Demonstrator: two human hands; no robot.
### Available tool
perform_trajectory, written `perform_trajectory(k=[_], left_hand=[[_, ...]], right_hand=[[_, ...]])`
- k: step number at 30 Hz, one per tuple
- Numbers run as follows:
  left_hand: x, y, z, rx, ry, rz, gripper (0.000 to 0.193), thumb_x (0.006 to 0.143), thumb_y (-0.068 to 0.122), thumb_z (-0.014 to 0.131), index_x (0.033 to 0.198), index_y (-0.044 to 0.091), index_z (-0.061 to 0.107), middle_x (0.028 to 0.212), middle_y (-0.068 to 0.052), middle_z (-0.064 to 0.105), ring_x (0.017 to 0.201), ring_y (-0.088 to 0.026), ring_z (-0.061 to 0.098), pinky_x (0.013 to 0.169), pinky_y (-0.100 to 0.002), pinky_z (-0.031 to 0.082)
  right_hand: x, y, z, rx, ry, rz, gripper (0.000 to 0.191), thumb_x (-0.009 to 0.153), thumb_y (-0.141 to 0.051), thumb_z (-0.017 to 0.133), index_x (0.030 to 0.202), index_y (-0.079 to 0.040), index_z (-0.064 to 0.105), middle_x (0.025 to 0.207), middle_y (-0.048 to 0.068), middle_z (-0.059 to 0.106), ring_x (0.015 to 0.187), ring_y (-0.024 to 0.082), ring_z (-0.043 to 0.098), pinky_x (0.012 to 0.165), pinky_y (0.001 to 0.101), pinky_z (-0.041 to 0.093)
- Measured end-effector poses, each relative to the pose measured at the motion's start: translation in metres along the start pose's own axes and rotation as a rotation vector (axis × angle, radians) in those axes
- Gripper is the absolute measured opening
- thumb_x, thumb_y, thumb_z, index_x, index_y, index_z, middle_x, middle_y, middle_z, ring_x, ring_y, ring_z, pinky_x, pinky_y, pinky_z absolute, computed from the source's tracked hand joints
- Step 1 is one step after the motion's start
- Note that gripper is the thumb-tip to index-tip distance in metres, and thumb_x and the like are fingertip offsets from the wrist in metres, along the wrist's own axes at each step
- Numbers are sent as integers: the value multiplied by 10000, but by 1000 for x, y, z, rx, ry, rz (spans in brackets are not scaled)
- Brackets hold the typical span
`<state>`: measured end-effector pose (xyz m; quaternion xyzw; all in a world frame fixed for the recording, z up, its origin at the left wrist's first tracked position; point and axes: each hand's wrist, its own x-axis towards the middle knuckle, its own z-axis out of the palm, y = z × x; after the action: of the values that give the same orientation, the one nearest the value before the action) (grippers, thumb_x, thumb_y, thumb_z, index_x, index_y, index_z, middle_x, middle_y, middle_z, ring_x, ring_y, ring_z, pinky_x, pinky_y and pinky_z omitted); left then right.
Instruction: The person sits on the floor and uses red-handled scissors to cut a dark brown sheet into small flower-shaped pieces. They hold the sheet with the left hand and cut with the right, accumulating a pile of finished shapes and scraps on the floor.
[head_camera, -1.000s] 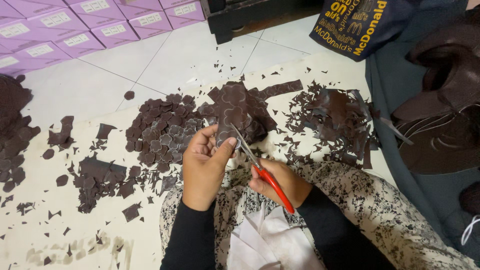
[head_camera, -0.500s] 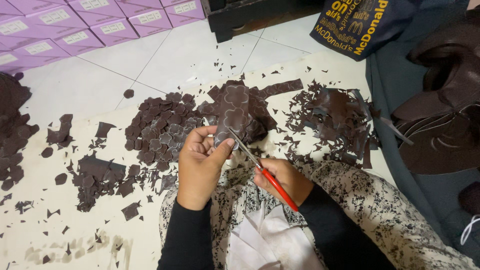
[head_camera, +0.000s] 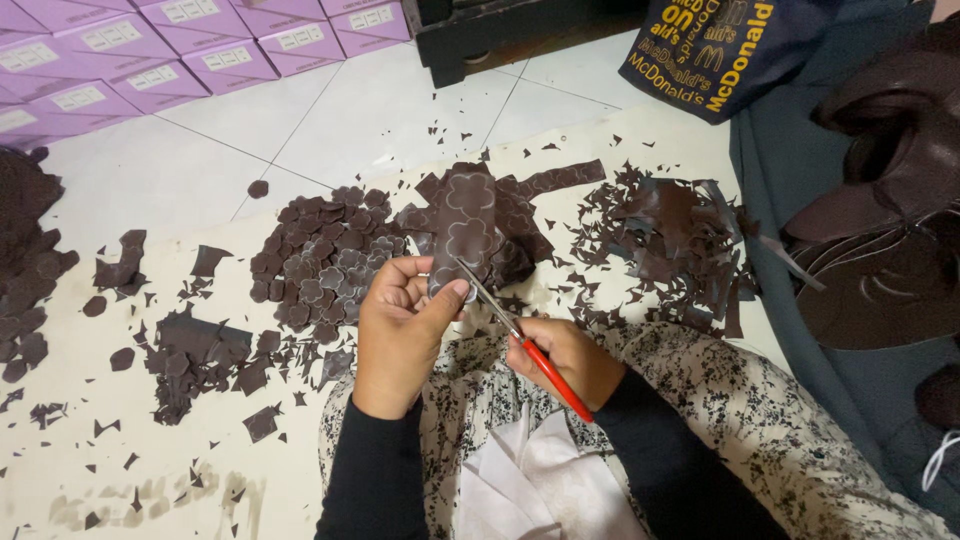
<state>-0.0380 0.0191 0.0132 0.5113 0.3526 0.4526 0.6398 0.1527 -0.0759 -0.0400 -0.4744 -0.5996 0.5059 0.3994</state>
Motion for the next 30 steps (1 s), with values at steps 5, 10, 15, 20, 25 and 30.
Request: perform_trajectory(k=[5,10,15,20,25,30], left_hand=[[0,-5,0,-35,-7,-23,276,910,-37,708,1144,-28,562,902,-87,732,717,-92,656,647,-217,523],[1,-11,4,-83,23,-7,258,914,-34,704,1126,-21,559,907,-89,734,718,-101,658,645,-224,524],[1,-14,8,-160,28,9,195,929,-22,682,1076,4,557,898,-74,729,721,-93,646,667,-225,521],[-2,-19,11,-212,4,20,102,968,-4,669,962,29,573,857,-53,696,711,-74,617,670,-230,508],[-5,-24,17,-297,52,8,164,974,-7,688,929,76,553,860,0,660,722,-31,573,643,-187,435],[-5,-26,21,-306,90,-13,191,961,3,696,906,108,547,825,-2,675,629,-16,513,541,-177,358]], right_hand=[[0,-1,1,-31,16,-56,414,1027,-479,541,910,-82,553,664,-52,472,607,67,449,561,266,411],[0,2,2,13,26,2,413,1025,-480,531,915,-83,555,654,-60,446,590,64,423,540,265,392],[0,5,3,30,42,-12,397,1027,-463,540,929,-79,547,652,-68,420,579,58,401,525,253,367],[1,6,12,4,157,-56,398,1020,-455,546,915,-71,560,659,-55,459,571,54,434,511,257,379],[3,6,23,-16,264,-66,435,1033,-469,556,893,-58,566,683,-41,484,610,52,444,528,265,396],[4,7,27,-39,315,-57,450,1017,-492,555,870,-68,581,645,-54,467,588,45,425,507,262,365]])
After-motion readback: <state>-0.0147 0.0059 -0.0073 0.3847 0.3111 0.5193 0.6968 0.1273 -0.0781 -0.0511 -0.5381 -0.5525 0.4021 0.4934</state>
